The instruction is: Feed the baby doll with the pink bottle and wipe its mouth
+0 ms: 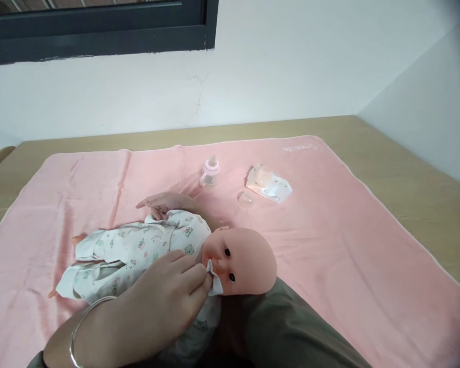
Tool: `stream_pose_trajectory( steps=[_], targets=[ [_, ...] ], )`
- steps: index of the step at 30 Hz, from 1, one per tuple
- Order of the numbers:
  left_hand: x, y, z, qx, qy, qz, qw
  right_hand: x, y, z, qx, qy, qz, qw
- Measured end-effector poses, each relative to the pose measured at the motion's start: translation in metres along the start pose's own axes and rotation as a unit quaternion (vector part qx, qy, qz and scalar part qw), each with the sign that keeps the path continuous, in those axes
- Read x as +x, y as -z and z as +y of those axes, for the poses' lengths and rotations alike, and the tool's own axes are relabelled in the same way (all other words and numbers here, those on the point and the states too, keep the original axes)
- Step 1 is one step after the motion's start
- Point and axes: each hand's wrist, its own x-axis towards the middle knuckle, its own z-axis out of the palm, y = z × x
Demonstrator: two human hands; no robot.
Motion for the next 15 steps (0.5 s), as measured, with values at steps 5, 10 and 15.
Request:
stream_pose_trajectory(
  steps=[5, 10, 15],
  targets=[
    [0.000, 0.002, -0.003, -0.009, 0.013, 0.031, 0.999, 0.007, 0.007, 0.004, 0.023, 0.024, -0.034, 0.999],
    [-0.001, -0.003, -0.011, 0.005, 0.022, 0.066, 0.998, 0.003, 0.003, 0.000, 0.018, -0.011, -0.027, 0.999],
    [0.000, -0.007, -0.014, 0.006, 0.010, 0.087, 0.996, 0.001, 0.002, -0.002, 0.019, -0.011, -0.027, 0.999]
  ],
)
